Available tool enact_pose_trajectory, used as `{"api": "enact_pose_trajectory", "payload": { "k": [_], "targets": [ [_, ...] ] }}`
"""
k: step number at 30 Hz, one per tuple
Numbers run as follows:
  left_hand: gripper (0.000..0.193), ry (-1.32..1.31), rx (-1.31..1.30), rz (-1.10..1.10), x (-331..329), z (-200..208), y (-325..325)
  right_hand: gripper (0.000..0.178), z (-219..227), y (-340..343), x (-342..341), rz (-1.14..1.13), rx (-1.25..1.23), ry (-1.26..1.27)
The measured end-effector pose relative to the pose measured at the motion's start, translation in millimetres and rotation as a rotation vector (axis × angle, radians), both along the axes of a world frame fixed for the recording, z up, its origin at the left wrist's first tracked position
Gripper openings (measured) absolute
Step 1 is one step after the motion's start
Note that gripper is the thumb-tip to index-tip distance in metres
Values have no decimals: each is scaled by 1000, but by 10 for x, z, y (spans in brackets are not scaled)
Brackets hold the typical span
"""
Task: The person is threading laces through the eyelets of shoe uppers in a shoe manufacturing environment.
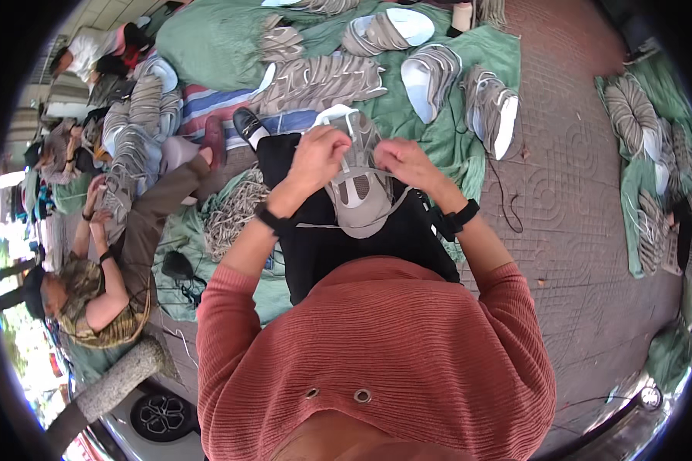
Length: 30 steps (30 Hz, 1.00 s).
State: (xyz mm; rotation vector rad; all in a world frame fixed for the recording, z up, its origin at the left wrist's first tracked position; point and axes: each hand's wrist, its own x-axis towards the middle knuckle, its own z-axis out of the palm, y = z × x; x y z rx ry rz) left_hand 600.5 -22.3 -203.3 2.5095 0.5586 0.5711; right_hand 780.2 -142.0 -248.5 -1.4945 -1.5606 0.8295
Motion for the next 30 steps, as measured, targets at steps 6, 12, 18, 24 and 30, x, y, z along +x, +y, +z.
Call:
{"api": "enact_pose_trajectory", "payload": {
  "k": [6,12,18,24,30],
  "targets": [
    [19,334,75,34,129,11,-3,15,-113,-24,-164,-2,-35,51],
    [14,400,-11,-158,28,25,-3,17,-61,-113,-200,87,-259,289],
    [13,312,-111,-186,-49,-12,-72,19,-91,-175,-244,138,-268,353],
    [12,254,-147,-278,-18,-56,-7,13,-108,-208,-370,-54,-373,509],
    [8,283,-173,-243,-47,-234,68,11,-111,-87,-389,-27,-300,408]
  ]
}}
